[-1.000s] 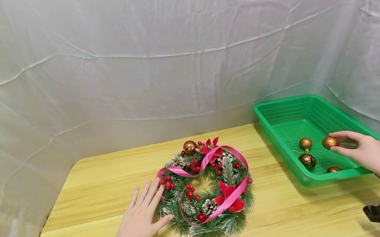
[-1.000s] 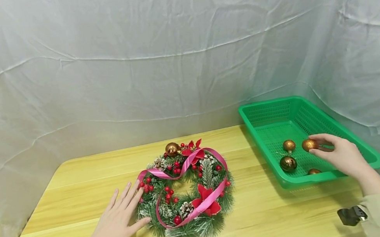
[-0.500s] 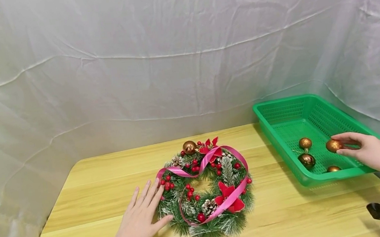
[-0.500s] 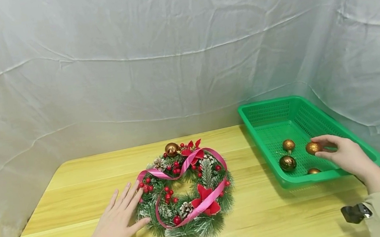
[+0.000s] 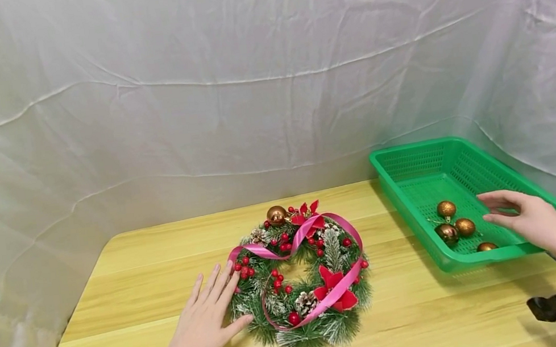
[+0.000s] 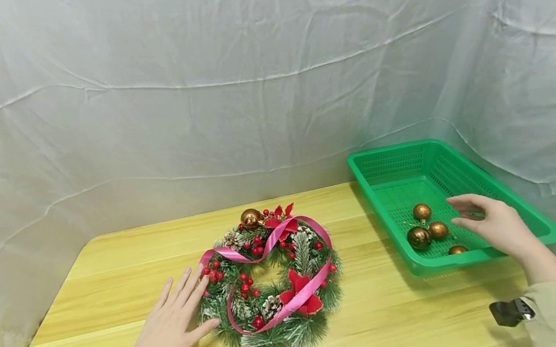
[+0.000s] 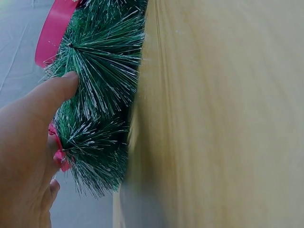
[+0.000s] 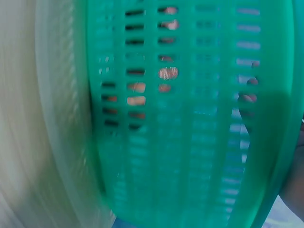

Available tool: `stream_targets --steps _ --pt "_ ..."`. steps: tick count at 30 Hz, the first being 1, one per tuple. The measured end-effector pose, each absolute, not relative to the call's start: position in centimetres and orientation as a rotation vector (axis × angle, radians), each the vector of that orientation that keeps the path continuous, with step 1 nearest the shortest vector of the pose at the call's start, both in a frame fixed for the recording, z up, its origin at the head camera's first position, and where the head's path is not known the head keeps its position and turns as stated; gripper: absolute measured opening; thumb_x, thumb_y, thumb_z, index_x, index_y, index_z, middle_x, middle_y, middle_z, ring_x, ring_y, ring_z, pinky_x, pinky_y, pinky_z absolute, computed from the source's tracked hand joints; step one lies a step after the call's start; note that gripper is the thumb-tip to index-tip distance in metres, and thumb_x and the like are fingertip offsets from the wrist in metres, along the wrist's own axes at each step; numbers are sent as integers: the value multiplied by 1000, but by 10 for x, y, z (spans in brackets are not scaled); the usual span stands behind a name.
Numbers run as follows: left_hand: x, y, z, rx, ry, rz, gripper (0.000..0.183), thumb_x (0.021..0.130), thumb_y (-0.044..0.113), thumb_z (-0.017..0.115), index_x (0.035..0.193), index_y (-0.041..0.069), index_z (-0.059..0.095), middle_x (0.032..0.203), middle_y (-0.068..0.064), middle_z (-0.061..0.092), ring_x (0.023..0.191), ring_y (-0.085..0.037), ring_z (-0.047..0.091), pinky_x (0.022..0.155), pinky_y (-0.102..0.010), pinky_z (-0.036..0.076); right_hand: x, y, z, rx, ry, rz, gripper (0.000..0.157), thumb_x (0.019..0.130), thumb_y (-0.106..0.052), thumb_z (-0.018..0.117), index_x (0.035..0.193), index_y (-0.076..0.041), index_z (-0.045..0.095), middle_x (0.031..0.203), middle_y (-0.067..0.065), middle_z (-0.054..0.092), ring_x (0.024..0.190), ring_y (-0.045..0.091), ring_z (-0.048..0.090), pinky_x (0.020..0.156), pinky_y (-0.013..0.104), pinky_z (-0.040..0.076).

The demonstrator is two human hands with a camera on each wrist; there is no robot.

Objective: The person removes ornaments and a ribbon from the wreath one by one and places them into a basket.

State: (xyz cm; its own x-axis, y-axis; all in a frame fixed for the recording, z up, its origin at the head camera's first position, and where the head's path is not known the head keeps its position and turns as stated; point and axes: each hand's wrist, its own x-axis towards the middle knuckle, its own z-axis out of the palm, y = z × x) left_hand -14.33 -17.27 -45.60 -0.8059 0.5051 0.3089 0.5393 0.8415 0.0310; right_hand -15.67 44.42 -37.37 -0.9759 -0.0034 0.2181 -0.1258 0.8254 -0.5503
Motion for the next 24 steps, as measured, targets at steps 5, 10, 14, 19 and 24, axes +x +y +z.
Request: stream_targets --steps 5,10,14,19,24 --pt "-143 -173 -455 -795 -2727 -171 87 88 70 41 151 14 26 159 -5 15 143 -29 17 114 -53 11 -161 420 -364 151 -2780 909 44 90 -29 68 128 -11 57 110 -29 51 93 -22 45 67 7 42" --pt "-143 -173 -455 -795 -2721 -182 86 88 70 42 152 14 27 159 -5 15 143 -29 17 115 -50 7 -167 387 -352 211 -2757 1006 45 90 -29 68 130 -12 57 114 -23 56 97 -18 50 70 7 45" --pt "-143 -172 -455 -789 -2722 -189 87 87 71 42 152 14 27 159 -4 15 144 -26 14 115 -50 6 -173 360 -341 283 -2733 1068 45 90 -28 67 131 -13 56 127 4 58 104 -14 51 74 8 47" --pt "-143 -172 -454 -786 -2726 -179 87 88 71 41 152 15 26 159 -4 15 144 -26 15 115 -51 8 -186 323 -332 361 -2683 1188 47 90 -29 68 132 -13 56 131 12 56 111 -4 54 80 11 48" --pt "-143 -172 -454 -793 -2735 -170 86 88 71 40 152 15 25 159 -5 14 144 -28 15 115 -50 7 -203 284 -328 493 -2594 1389 46 90 -23 69 130 -6 56 129 12 58 111 4 58 84 17 50"
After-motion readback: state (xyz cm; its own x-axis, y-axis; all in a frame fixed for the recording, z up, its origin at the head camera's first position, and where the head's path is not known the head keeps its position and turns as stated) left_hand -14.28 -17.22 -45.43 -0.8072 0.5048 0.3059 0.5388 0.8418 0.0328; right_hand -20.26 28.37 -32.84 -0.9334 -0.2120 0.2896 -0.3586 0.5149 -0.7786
